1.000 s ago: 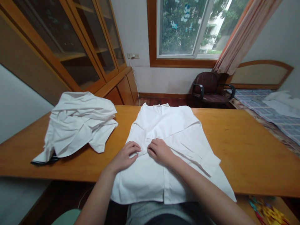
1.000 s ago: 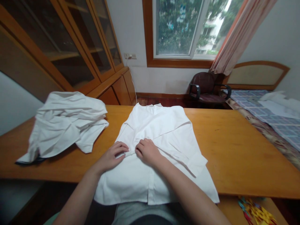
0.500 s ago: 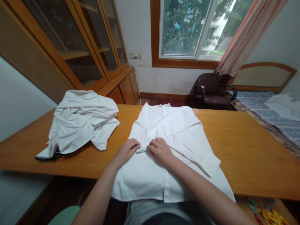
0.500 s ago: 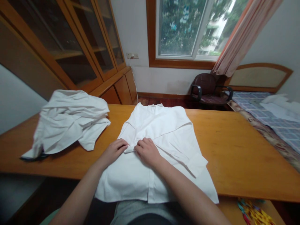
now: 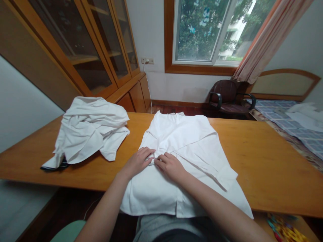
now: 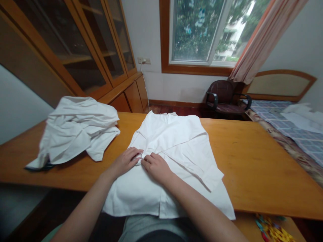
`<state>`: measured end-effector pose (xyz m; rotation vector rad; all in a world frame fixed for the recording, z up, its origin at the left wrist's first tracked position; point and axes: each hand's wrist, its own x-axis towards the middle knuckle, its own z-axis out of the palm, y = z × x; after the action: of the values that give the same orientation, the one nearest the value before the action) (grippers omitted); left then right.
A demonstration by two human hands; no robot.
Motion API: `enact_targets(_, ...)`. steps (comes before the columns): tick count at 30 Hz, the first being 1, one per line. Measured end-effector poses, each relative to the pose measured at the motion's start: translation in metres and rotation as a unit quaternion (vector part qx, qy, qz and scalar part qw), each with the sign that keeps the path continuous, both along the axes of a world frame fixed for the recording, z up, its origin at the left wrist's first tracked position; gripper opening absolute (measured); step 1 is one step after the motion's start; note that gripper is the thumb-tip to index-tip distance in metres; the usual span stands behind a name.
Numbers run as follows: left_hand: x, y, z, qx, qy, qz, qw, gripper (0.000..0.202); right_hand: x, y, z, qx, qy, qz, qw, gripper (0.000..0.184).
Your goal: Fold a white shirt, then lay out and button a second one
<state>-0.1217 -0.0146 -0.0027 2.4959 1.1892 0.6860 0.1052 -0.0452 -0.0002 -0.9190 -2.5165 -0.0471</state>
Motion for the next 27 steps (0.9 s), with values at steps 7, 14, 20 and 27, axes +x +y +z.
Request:
enact_targets(7, -0.004, -0.001, -0.006, -0.03, -0.087, 0.06, 0.994, 0.021, 0.002, -0.002, 0.0, -0.04, 0.01, 0.006, 0.999, 0.024)
enact_targets(14, -0.005, 0.0, -0.004, -0.067, -0.157, 0.086, 0.981, 0.025, -0.002, 0.002, -0.001, -0.052, -0.013, -0.026, 0.998, 0.02)
enact_targets(20, -0.003, 0.0, 0.001, -0.078, -0.118, 0.034, 0.989, 0.019, -0.009, 0.006, -0.002, -0.04, -0.032, -0.094, 0.994, 0.017)
enact_targets(27, 0.002, 0.002, 0.005, -0.11, -0.108, 0.067, 0.986, 0.027, -0.011, 0.007, -0.002, -0.008, -0.039, -0.079, 0.996, 0.016)
